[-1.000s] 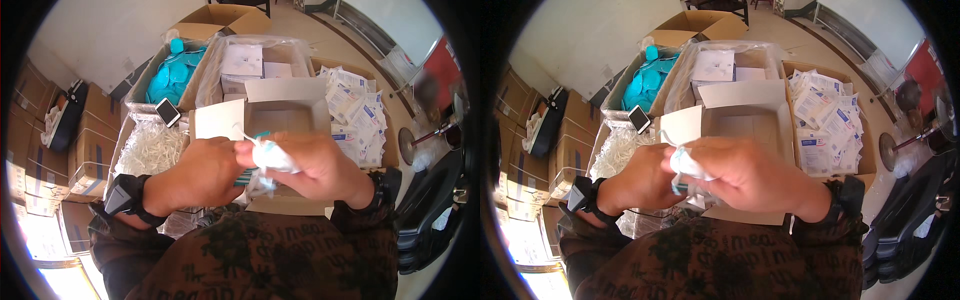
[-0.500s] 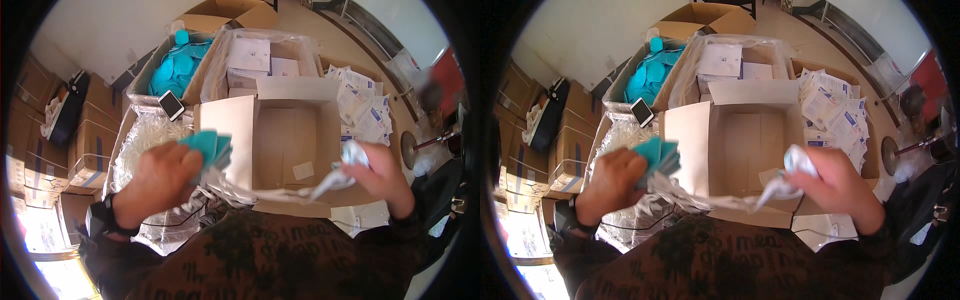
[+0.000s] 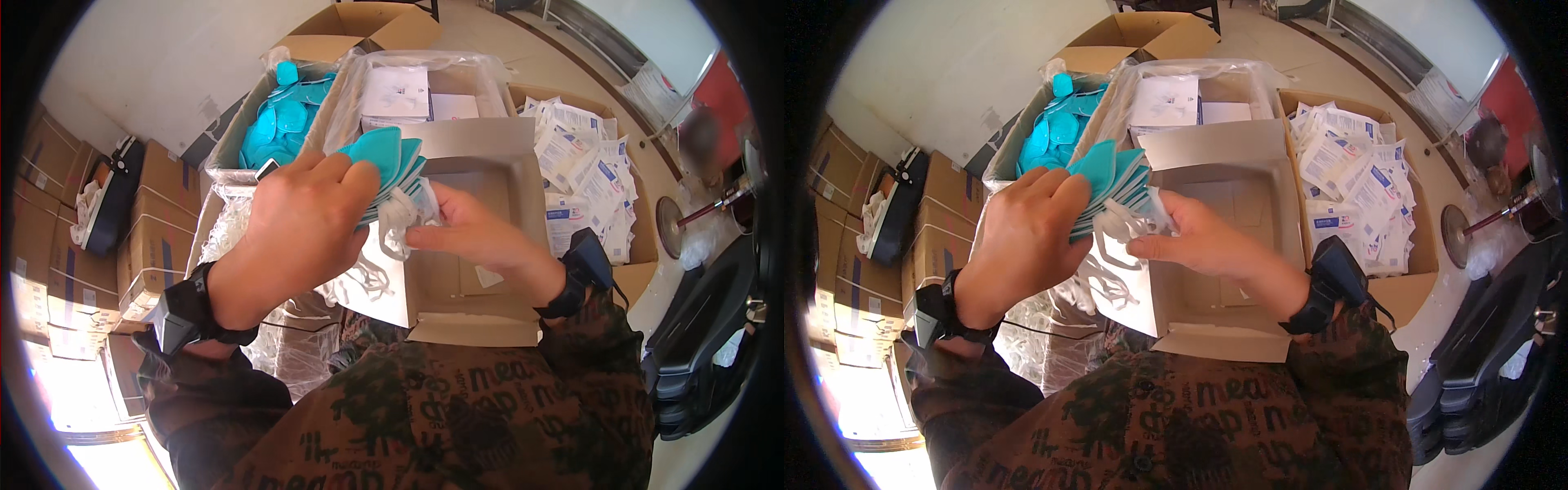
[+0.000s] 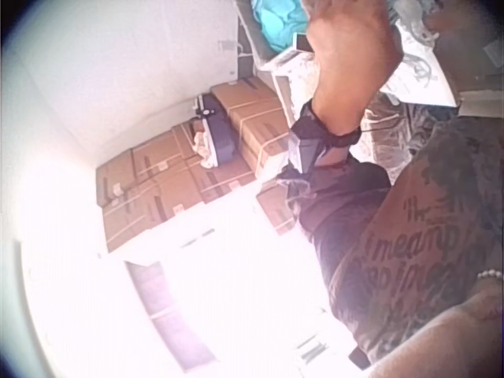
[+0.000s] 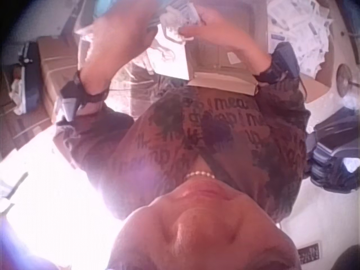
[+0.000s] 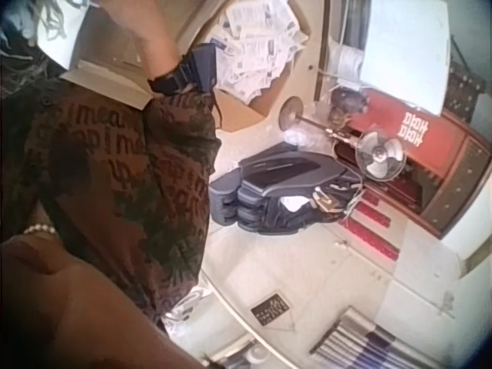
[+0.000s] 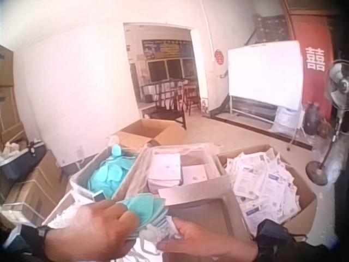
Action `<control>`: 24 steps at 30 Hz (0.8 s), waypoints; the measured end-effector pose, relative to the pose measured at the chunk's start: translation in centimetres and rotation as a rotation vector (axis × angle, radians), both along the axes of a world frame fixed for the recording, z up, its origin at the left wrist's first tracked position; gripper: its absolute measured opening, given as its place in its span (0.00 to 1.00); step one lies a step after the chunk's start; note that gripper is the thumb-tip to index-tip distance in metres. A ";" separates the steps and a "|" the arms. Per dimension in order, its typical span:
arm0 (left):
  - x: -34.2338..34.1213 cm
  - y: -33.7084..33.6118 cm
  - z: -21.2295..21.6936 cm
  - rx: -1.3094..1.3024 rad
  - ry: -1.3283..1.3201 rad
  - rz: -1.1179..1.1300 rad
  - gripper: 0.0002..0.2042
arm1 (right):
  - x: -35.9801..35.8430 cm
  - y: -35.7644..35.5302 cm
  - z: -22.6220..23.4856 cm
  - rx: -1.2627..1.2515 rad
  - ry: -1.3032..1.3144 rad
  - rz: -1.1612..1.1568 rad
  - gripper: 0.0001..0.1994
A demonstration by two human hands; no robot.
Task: The person is packing several stacks of teal-colored face masks into cardboard boxes.
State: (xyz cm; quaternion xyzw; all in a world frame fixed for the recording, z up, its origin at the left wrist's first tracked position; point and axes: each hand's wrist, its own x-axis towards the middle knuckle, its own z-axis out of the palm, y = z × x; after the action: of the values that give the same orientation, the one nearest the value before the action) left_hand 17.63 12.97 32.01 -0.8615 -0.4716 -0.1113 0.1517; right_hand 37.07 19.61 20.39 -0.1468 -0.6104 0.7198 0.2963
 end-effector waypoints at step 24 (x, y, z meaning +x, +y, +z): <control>-0.1 -4.3 -2.0 -0.473 -0.213 -0.242 0.13 | 4.6 -5.8 10.8 1.652 -0.635 -0.070 0.07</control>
State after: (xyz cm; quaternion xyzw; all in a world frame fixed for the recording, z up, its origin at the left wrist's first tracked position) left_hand 17.52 8.71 30.05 -0.9065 -0.3914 -0.1054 -0.1180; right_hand 41.66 13.77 31.19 -0.0972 -0.9838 -0.0352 0.1462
